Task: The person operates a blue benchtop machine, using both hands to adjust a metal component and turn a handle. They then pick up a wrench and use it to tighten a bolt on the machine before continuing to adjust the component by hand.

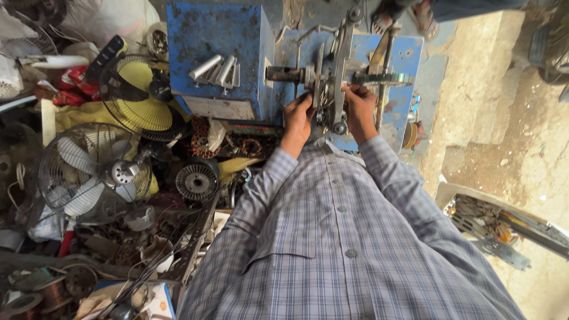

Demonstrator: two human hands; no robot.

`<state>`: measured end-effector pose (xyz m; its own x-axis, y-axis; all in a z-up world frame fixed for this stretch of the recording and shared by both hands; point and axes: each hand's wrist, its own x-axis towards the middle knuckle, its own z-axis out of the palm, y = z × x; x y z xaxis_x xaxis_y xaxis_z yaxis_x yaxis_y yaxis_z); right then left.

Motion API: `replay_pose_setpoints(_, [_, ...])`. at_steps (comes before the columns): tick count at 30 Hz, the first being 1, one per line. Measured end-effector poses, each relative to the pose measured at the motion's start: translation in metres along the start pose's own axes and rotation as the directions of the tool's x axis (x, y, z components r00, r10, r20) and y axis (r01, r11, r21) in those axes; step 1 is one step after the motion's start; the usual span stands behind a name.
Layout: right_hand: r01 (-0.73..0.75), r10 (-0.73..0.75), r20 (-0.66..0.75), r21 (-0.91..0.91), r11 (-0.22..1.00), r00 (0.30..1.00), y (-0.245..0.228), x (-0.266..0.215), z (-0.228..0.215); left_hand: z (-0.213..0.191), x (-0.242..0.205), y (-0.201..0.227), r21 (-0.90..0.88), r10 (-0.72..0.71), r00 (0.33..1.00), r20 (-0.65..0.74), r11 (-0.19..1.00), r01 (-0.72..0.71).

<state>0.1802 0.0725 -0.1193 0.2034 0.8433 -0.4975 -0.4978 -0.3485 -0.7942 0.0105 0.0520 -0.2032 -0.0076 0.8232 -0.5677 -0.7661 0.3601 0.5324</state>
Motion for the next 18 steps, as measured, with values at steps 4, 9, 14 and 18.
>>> replay_pose_setpoints(4, [-0.014, 0.014, -0.013, -0.015, 1.000, 1.000, 0.008, 0.001, -0.005, 0.002, -0.003, -0.001, 0.027, 0.051, 0.998, 0.048, 0.998, -0.052])
replay_pose_setpoints(9, [-0.001, 0.001, 0.040, 0.004, 1.000, 0.999, 0.003, 0.007, -0.009, 0.012, -0.029, 0.029, 0.509, 0.376, 0.914, 0.150, 0.763, -0.397])
replay_pose_setpoints(14, [-0.206, 0.177, 0.153, 0.198, 0.958, 0.972, -0.027, -0.032, -0.019, -0.024, -0.079, 0.070, 0.858, 0.505, 0.735, 0.453, -0.023, -0.513])
replay_pose_setpoints(18, [-0.018, 0.027, 0.162, -0.052, 0.998, 0.986, -0.046, -0.090, -0.028, -0.037, -0.078, 0.055, 0.889, 0.468, 0.766, 0.442, -0.116, -0.443])
